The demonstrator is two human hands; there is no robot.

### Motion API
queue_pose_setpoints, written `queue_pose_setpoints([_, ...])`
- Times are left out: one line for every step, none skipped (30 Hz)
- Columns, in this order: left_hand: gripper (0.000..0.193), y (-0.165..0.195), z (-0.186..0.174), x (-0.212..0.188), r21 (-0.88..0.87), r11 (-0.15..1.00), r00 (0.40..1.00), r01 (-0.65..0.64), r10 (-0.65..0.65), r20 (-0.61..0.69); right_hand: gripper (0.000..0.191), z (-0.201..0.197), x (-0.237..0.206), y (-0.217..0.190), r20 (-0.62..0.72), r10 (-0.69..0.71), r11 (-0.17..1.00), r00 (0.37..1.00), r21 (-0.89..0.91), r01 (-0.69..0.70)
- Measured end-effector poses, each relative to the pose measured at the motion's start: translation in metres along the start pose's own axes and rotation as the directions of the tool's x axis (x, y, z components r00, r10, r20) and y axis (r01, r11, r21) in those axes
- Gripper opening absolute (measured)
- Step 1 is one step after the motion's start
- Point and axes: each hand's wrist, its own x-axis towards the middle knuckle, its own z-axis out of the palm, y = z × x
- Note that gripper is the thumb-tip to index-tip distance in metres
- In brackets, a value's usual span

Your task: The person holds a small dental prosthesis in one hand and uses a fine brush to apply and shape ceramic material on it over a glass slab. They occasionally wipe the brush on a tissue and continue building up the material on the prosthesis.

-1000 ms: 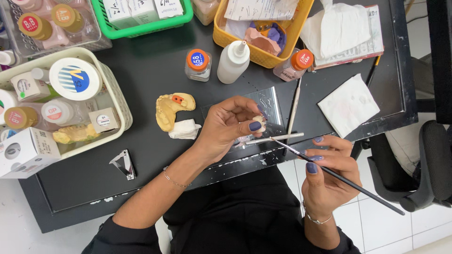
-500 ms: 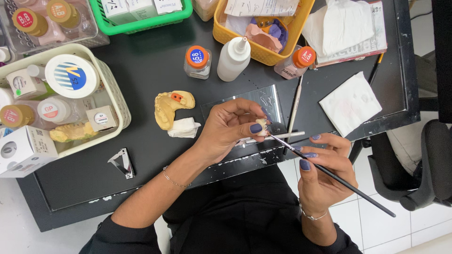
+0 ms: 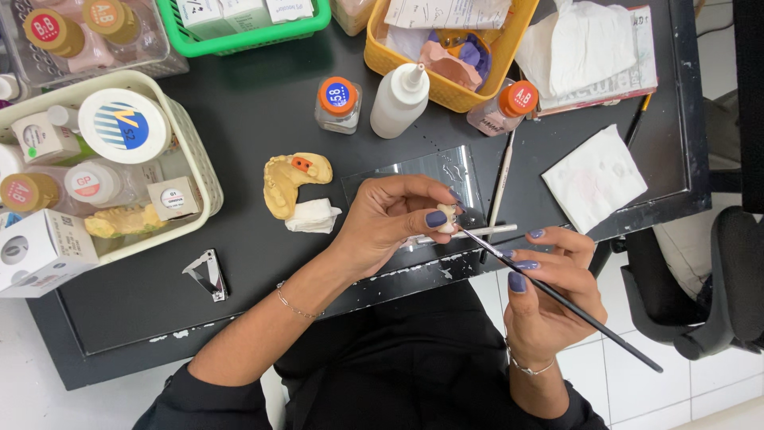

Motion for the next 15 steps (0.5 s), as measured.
queue_pose_setpoints([0.023, 0.0002, -0.0001, -0.0009, 0.005, 1.000, 1.000, 0.006, -0.006, -0.006, 0.015, -0.0003, 0.0002, -0.0013, 0.002, 0.009, 1.000, 1.000, 0.000, -0.009])
queue_pose_setpoints([0.023, 0.0001, 0.0001, -0.0008, -0.004, 1.000, 1.000, 0.011, -0.011, -0.002, 0.015, -0.0005, 0.0009, -0.0017, 0.008, 0.017, 1.000, 1.000, 0.011, -0.017])
queue_pose_setpoints([0.023, 0.0000, 0.0001, -0.0005, -0.010, 1.000, 1.000, 0.013, -0.013, 0.003, 0.014, -0.0003, 0.0020, -0.0015, 0.014, 0.022, 0.999, 1.000, 0.025, -0.022])
queue_pose_setpoints([0.023, -0.0003, 0.0004, -0.0004, -0.018, 1.000, 1.000, 0.016, -0.016, 0.006, 0.014, -0.0004, 0.0030, -0.0012, 0.018, 0.014, 1.000, 1.000, 0.022, -0.014])
queue_pose_setpoints([0.023, -0.0002, 0.0004, -0.0009, -0.009, 1.000, 1.000, 0.015, -0.015, -0.003, 0.014, -0.0002, 0.0036, -0.0015, 0.023, 0.010, 1.000, 1.000, 0.018, -0.010])
queue_pose_setpoints([0.022, -0.0001, 0.0003, -0.0011, -0.001, 1.000, 1.000, 0.014, -0.014, -0.011, 0.014, -0.0005, 0.0040, -0.0018, 0.030, 0.009, 1.000, 0.999, 0.011, -0.010])
queue_pose_setpoints([0.022, 0.0002, -0.0001, -0.0004, 0.011, 1.000, 1.000, 0.012, -0.012, -0.017, 0.013, -0.0006, 0.0042, -0.0023, 0.037, 0.009, 1.000, 0.999, 0.004, -0.009])
queue_pose_setpoints([0.022, 0.0002, -0.0002, 0.0008, 0.013, 1.000, 1.000, 0.008, -0.008, -0.005, 0.013, -0.0012, 0.0049, -0.0023, 0.045, 0.009, 1.000, 0.999, -0.005, -0.009])
queue_pose_setpoints([0.022, 0.0010, -0.0008, 0.0009, 0.014, 1.000, 1.000, 0.007, -0.007, 0.005, 0.013, -0.0008, 0.0045, -0.0032, 0.047, 0.015, 1.000, 0.999, -0.008, -0.014])
queue_pose_setpoints([0.021, 0.0010, -0.0004, -0.0004, 0.013, 1.000, 1.000, 0.009, -0.009, 0.010, 0.013, -0.0006, 0.0041, -0.0036, 0.050, 0.020, 1.000, 0.999, -0.011, -0.020])
queue_pose_setpoints([0.021, 0.0004, 0.0002, -0.0009, 0.006, 1.000, 1.000, 0.011, -0.011, 0.006, 0.013, -0.0004, 0.0042, -0.0036, 0.050, 0.023, 1.000, 0.998, -0.007, -0.023])
queue_pose_setpoints([0.021, 0.0002, 0.0004, 0.0000, 0.004, 1.000, 1.000, 0.009, -0.009, 0.006, 0.013, -0.0002, 0.0050, -0.0025, 0.046, 0.020, 1.000, 0.999, -0.003, -0.020])
queue_pose_setpoints([0.022, 0.0006, 0.0000, 0.0004, 0.001, 1.000, 1.000, 0.009, -0.009, 0.007, 0.013, 0.0004, 0.0055, -0.0017, 0.049, 0.016, 1.000, 0.999, -0.009, -0.015])
queue_pose_setpoints([0.022, 0.0008, -0.0003, 0.0010, 0.012, 1.000, 1.000, 0.004, -0.005, 0.007, 0.014, -0.0001, 0.0061, -0.0011, 0.054, 0.014, 1.000, 0.998, -0.015, -0.013])
queue_pose_setpoints([0.022, 0.0008, -0.0005, 0.0009, 0.020, 1.000, 1.000, 0.003, -0.003, 0.002, 0.014, -0.0012, 0.0063, -0.0015, 0.062, 0.018, 1.000, 0.998, -0.023, -0.016])
